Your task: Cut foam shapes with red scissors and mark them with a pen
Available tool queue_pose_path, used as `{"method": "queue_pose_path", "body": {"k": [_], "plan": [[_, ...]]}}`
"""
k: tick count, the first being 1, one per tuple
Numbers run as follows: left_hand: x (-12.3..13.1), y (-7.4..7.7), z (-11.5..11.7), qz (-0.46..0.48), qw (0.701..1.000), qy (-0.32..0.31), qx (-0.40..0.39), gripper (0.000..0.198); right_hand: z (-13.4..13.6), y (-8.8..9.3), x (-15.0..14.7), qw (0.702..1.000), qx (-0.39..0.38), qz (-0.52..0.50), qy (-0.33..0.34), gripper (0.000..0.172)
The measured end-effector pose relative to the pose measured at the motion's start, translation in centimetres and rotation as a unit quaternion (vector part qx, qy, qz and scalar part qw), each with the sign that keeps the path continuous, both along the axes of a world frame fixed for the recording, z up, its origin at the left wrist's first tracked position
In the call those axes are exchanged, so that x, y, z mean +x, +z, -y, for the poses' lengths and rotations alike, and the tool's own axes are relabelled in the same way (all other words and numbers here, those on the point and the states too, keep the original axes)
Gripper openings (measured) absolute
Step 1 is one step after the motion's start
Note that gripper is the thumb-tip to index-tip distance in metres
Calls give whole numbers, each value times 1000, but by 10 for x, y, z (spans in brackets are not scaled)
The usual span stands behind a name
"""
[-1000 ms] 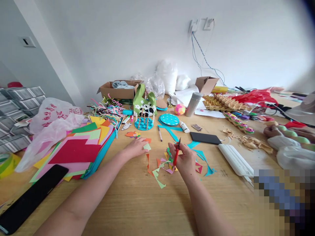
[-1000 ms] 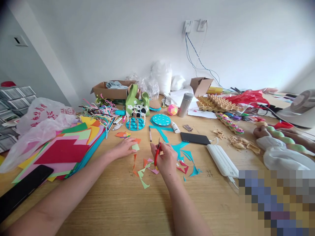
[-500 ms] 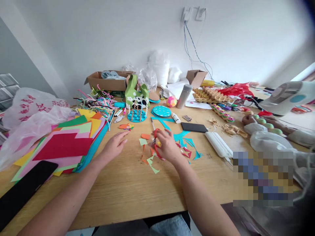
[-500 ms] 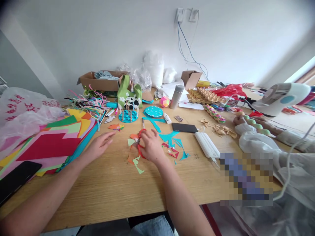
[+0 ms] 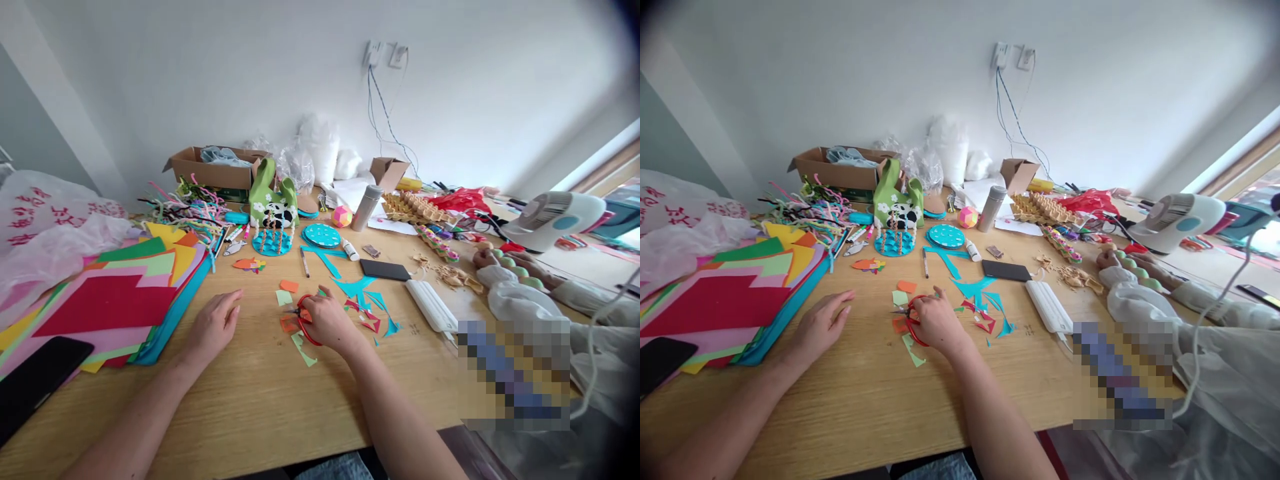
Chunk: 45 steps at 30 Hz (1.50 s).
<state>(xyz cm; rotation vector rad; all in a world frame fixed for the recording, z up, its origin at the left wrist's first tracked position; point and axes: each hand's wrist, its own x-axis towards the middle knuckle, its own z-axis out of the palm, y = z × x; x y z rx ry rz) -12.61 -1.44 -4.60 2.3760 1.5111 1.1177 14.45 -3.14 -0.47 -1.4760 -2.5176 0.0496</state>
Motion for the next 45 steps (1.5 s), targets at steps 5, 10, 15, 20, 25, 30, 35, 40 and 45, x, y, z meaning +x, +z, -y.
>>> {"method": "queue_pose_path", "body": {"k": [5, 10, 15, 20, 25, 30, 35, 40, 45], "plan": [[-3, -5, -2, 14, 1000, 9, -3, 33, -8, -6, -14, 997, 33, -62, 31, 31], [-9, -12, -9, 16, 1000, -9, -8, 32, -37, -8, -49, 997, 3, -10, 83, 49], [-16, -9, -13, 10, 999, -13, -33, 32, -40, -1, -47, 993, -56, 51, 86, 43], [-19, -6, -11, 26, 998, -9, -54, 33, 6, 6, 16, 996, -53, 51, 52, 28], [-15, -8, -11, 31, 998, -10, -57, 34, 54, 12, 62, 998, -12, 1, -61, 18], [-15, -13, -13, 36, 997, -10, -67, 36, 87, 8, 32, 997, -16, -7, 75, 24], [-14, -12, -11, 26, 997, -11, -67, 38, 57, -3, -3, 986, -23, 0, 163, 35], [-16, -9, -9, 32, 997, -2, -74, 40, 37, -8, 13, 990, -29, 9, 136, 45], [-17, -10, -10, 29, 996, 3, -81, 41, 32, -11, 65, 997, -5, 20, 75, 40]]}}
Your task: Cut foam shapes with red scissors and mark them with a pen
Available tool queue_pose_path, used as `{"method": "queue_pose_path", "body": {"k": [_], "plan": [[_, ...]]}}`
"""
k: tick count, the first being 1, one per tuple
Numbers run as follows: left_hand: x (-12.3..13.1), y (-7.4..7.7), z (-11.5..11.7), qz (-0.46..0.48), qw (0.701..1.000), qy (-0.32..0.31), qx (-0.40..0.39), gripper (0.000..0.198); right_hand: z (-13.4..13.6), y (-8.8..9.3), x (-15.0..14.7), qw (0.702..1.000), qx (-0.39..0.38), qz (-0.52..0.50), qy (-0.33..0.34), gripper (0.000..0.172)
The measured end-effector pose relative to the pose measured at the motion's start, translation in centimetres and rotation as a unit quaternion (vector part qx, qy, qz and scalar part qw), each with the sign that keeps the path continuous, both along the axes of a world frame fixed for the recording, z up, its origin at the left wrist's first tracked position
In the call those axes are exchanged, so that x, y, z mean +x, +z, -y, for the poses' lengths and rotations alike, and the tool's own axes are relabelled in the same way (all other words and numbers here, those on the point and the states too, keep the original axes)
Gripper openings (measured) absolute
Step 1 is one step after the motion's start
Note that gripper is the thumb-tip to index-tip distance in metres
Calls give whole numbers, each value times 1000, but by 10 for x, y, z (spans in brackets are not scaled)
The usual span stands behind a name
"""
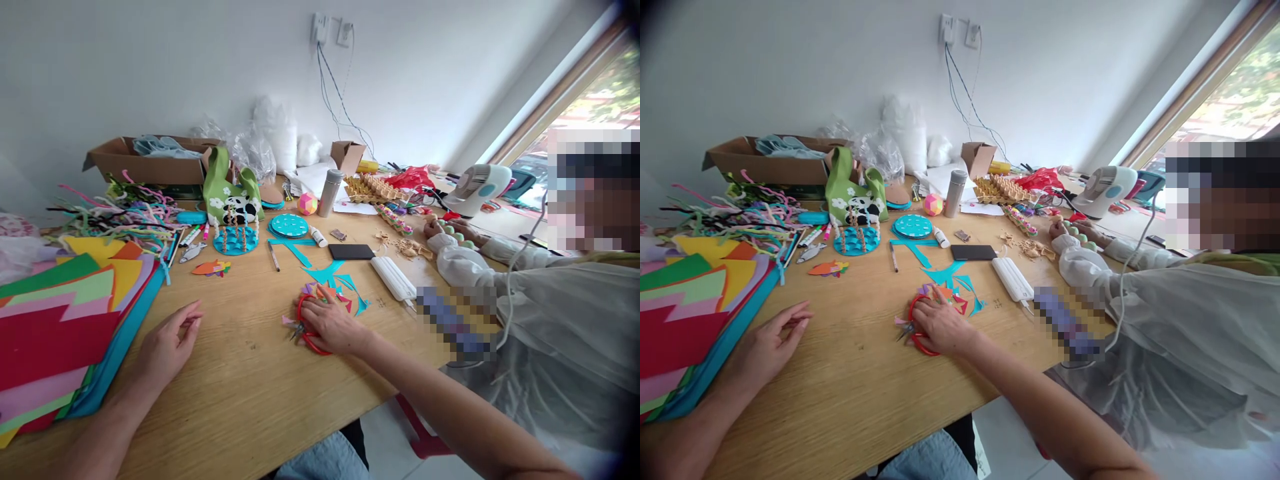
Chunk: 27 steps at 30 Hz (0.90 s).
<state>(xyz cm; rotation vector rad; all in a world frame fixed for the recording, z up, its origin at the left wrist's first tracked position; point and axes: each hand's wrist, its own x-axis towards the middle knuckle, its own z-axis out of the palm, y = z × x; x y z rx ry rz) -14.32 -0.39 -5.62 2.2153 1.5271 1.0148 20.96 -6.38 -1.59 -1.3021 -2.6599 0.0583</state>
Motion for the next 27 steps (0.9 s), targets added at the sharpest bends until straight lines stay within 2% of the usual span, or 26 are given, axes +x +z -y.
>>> {"method": "queue_pose_path", "body": {"k": [3, 6, 8, 11, 12, 14, 17, 19, 22, 27], "plan": [[1, -2, -2, 1, 1000, -7, 6, 40, -5, 2, 21, 999, 26, 9, -38, 37], [0, -4, -2, 12, 1000, -10, 5, 40, 10, 6, 23, 998, 57, -7, -41, 35], [-1, -4, -1, 22, 1000, -8, 1, 41, 31, 6, 18, 998, 44, -28, 17, 39], [0, -2, 0, 29, 1000, -7, -4, 40, 57, 2, 11, 993, -15, -30, 109, 30], [0, -1, 0, 30, 1000, -8, -4, 39, 60, 0, 12, 992, -28, -29, 120, 29], [2, 0, 0, 31, 999, -11, -3, 37, 54, -2, 19, 995, -35, -32, 93, 29], [3, 0, 1, 38, 999, -12, -1, 37, 31, 0, 33, 999, -27, -31, 9, 29], [3, 0, 2, 41, 999, -9, 0, 37, 21, 5, 36, 1000, -14, -25, -12, 29], [2, 1, 3, 40, 999, -8, -3, 38, 26, 12, 20, 999, 3, -40, -9, 34], [1, -3, 1, 40, 999, 4, -8, 40, 43, 11, -24, 992, -43, -41, 112, 34]]}}
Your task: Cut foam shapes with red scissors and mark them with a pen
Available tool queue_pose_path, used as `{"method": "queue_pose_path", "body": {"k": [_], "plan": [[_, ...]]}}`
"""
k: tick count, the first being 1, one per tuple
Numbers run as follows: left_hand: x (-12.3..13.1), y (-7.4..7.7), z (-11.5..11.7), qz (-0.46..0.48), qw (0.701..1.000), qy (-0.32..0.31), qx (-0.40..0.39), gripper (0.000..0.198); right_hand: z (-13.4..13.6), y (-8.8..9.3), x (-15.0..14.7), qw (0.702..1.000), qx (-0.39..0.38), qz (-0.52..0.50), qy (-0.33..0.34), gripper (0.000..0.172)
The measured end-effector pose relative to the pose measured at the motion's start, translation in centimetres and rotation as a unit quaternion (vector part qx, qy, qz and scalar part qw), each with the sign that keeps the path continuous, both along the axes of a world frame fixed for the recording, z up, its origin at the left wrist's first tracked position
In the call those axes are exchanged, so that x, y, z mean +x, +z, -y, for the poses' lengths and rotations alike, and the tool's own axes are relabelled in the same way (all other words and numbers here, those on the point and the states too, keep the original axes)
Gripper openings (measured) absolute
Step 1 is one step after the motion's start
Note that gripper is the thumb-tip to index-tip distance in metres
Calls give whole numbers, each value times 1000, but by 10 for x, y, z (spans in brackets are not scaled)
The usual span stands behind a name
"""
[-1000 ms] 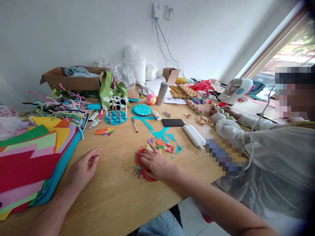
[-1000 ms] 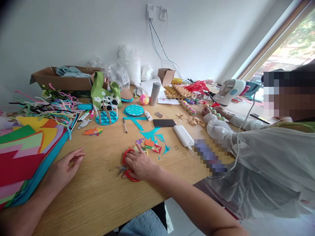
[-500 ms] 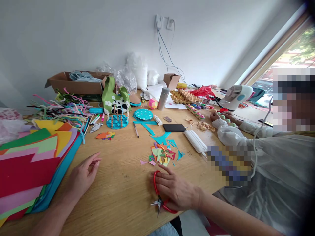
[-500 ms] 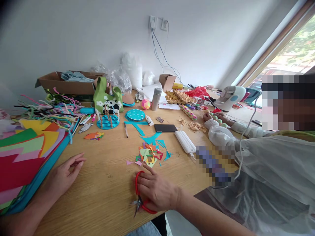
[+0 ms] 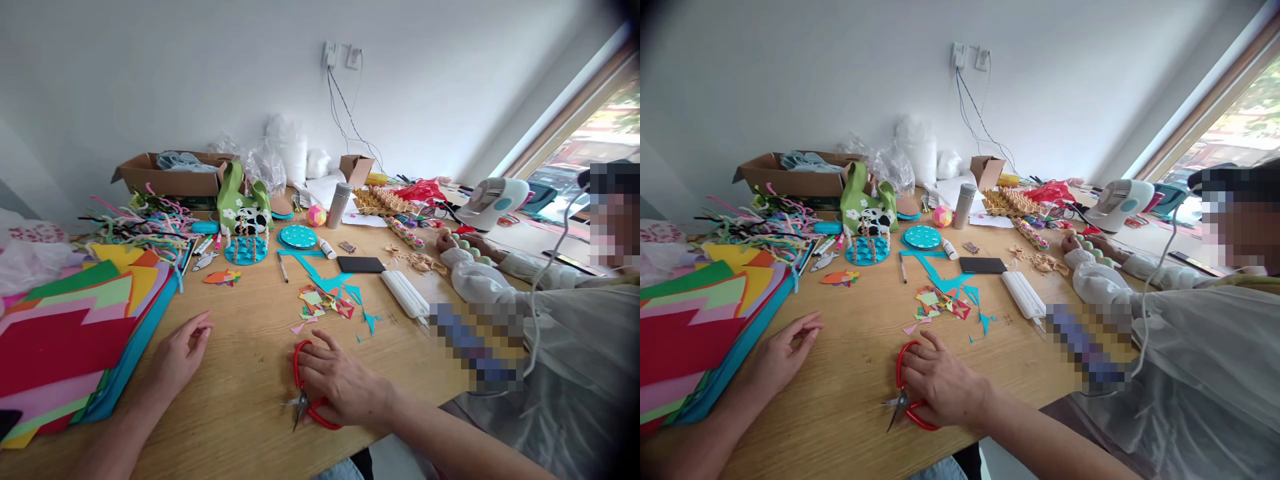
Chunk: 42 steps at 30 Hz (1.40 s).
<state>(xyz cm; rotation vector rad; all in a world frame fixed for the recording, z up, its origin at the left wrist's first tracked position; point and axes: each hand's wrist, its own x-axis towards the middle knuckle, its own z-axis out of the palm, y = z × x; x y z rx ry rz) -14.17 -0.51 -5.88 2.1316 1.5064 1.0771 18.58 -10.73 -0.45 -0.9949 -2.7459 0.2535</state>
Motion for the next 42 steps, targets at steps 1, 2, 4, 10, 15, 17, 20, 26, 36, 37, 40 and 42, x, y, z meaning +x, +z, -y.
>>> {"method": "queue_pose_path", "body": {"k": [1, 2, 4, 10, 15, 17, 20, 26, 36, 37, 40, 42], "plan": [[0, -1, 0, 0, 1000, 2, -1, 40, -2, -2, -4, 1000, -1, 4, 9, 36], [-1, -1, 0, -1, 1000, 3, -3, 40, -5, -4, -4, 1000, -5, 6, 2, 36], [-3, -1, 1, -3, 1000, 2, -10, 39, -15, -8, 4, 999, -8, 9, -30, 34], [-4, 5, 5, 10, 1000, 7, -24, 38, -33, -4, 50, 988, 4, 32, -148, 32], [-4, 7, 5, 8, 1000, 5, -22, 36, -21, 3, 36, 986, 37, 9, -164, 29], [-6, 7, 5, -1, 1000, 6, -21, 37, -16, 1, 16, 994, 31, -10, -102, 34], [-10, 5, 5, -17, 1000, 7, -25, 38, -18, -5, -7, 1000, 15, 2, -10, 31], [-15, 2, 5, -20, 1000, 2, -14, 40, -43, -13, 17, 996, 19, 20, -84, 40], [-12, 7, 6, -24, 1000, 9, -10, 38, -42, -6, 43, 980, 67, 22, -189, 37], [-12, 7, 6, -23, 1000, 10, -11, 38, -41, -5, 38, 981, 72, 15, -178, 36], [-12, 7, 7, -25, 999, 14, -19, 38, -44, -2, 21, 986, 83, -8, -143, 33], [-13, 6, 7, -27, 999, 19, -22, 38, -51, -3, 13, 989, 77, -7, -124, 34]]}}
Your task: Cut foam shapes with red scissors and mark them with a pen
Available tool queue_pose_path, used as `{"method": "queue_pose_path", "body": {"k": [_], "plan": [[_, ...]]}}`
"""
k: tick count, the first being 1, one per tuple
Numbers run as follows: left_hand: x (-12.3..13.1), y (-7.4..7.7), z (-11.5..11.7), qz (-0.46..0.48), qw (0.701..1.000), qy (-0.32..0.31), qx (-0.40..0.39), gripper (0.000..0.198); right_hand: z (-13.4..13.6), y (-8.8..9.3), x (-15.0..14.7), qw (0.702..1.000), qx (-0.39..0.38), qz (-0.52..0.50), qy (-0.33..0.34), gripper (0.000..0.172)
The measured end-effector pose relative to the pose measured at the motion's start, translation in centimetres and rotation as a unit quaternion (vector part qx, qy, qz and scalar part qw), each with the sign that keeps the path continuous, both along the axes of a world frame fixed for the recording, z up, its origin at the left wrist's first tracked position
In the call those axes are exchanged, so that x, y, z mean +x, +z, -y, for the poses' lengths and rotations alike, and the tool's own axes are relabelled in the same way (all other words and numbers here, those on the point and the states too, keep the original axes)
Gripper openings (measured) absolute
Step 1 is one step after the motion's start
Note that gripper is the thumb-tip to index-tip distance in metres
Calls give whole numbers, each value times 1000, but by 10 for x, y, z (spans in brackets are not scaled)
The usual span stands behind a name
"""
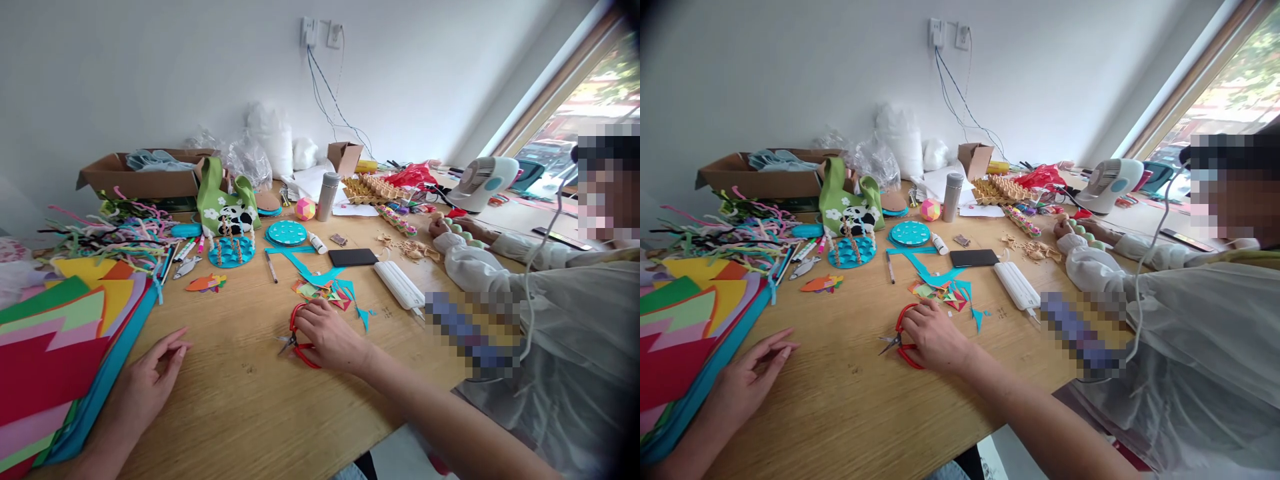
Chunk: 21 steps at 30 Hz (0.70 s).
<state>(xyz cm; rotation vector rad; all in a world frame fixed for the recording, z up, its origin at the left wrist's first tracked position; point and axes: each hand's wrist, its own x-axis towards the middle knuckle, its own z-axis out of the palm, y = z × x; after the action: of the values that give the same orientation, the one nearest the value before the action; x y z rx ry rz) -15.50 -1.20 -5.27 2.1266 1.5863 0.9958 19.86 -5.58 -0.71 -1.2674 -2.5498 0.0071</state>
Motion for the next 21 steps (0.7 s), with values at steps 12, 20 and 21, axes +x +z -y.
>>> {"method": "queue_pose_path", "body": {"k": [12, 20, 21], "plan": [[2, -1, 2, 28, 999, -3, -26, 40, -28, -4, 16, 990, -13, 2, -141, 32], [8, 9, 6, 34, 999, 1, -27, 39, -40, 3, -17, 996, -18, 45, -72, 21], [8, 9, 6, 38, 999, 1, -30, 39, -43, 3, -20, 996, -16, 54, -71, 21]]}}
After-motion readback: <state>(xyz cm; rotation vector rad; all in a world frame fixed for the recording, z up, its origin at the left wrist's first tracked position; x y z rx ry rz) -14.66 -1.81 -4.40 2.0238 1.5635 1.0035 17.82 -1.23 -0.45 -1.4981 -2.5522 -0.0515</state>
